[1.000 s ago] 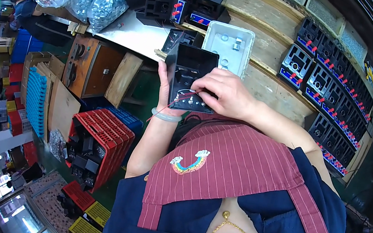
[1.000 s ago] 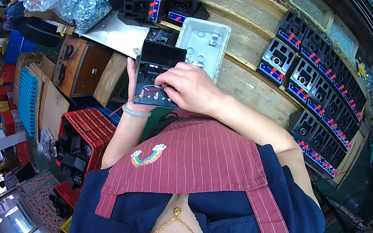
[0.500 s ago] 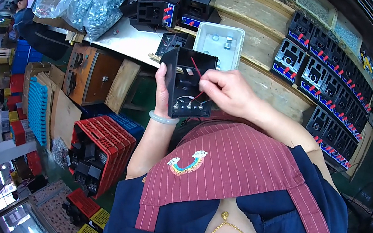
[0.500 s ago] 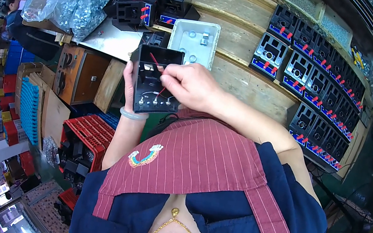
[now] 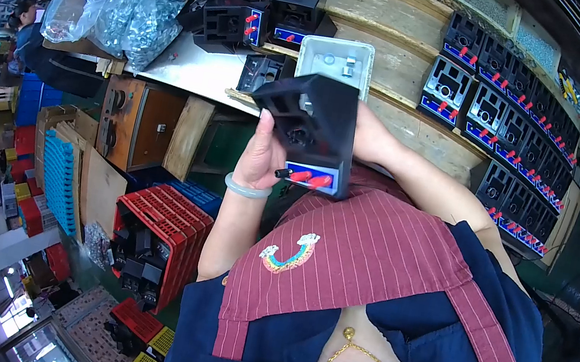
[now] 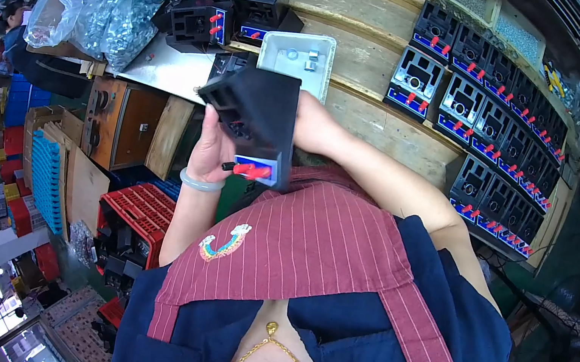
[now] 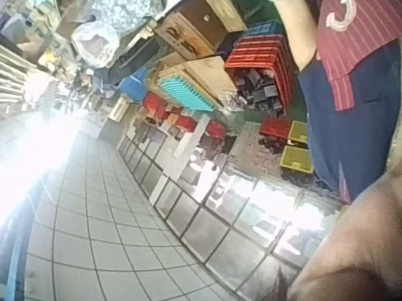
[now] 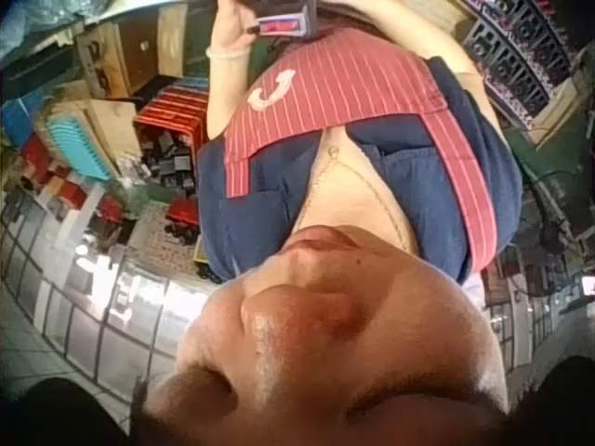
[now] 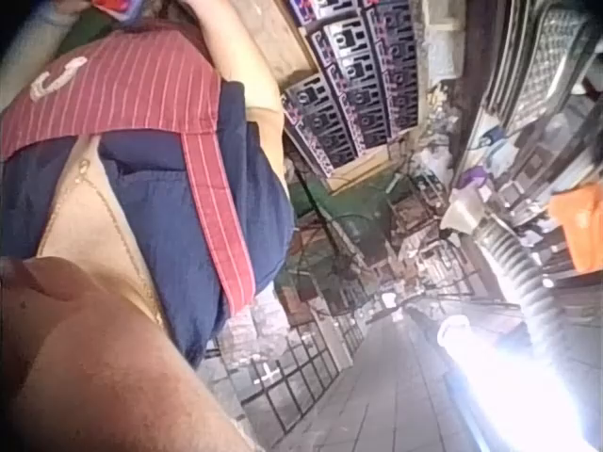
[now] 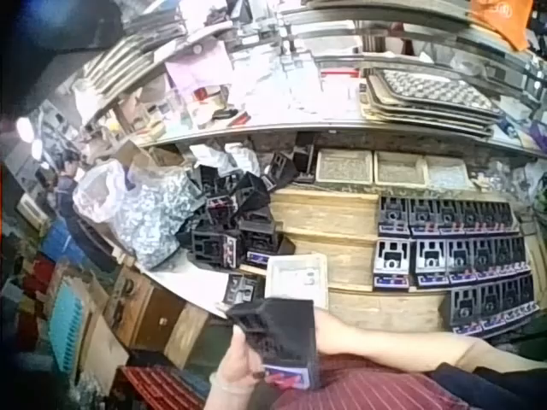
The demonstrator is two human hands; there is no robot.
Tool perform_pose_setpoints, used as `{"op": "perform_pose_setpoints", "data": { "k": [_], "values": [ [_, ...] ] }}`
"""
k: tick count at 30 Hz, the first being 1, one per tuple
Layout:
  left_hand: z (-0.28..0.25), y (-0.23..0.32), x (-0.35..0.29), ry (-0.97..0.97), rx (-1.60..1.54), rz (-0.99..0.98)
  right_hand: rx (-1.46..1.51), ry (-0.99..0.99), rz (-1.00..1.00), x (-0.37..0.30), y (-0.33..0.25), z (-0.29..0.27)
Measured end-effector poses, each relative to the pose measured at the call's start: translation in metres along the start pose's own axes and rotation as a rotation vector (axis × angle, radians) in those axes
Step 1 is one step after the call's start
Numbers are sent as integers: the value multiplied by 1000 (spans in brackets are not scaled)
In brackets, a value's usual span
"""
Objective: Assembling small plastic components into electronic housings at a workbench.
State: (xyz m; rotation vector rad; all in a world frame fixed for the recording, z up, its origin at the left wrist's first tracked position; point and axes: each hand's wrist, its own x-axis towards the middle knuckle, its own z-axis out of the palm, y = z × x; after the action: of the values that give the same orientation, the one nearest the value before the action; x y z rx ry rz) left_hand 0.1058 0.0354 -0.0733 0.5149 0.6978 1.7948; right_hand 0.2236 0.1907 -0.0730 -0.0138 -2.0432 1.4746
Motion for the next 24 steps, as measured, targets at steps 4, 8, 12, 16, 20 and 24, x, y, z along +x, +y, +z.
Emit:
{"op": "perform_pose_setpoints", "data": {
  "k": [4,8,12,16,20,24],
  "values": [
    [-2,-1,9,179,23,200,262,132,370,2,9,-14],
    [-18,-5,17,207,54,242,-572,-25,28,18,-49,4],
    [-35,-18,8,331,179,298,-609,-172,-299,28,-30,44],
    [-33,0,-5,441,115,326,-332,-245,-215,30,-32,36],
    [-52,26,-14,448,116,278,-926,-31,165,63,48,-23],
    [-49,25,-11,448,112,248,-1154,-258,347,78,76,-14]
  ]
}}
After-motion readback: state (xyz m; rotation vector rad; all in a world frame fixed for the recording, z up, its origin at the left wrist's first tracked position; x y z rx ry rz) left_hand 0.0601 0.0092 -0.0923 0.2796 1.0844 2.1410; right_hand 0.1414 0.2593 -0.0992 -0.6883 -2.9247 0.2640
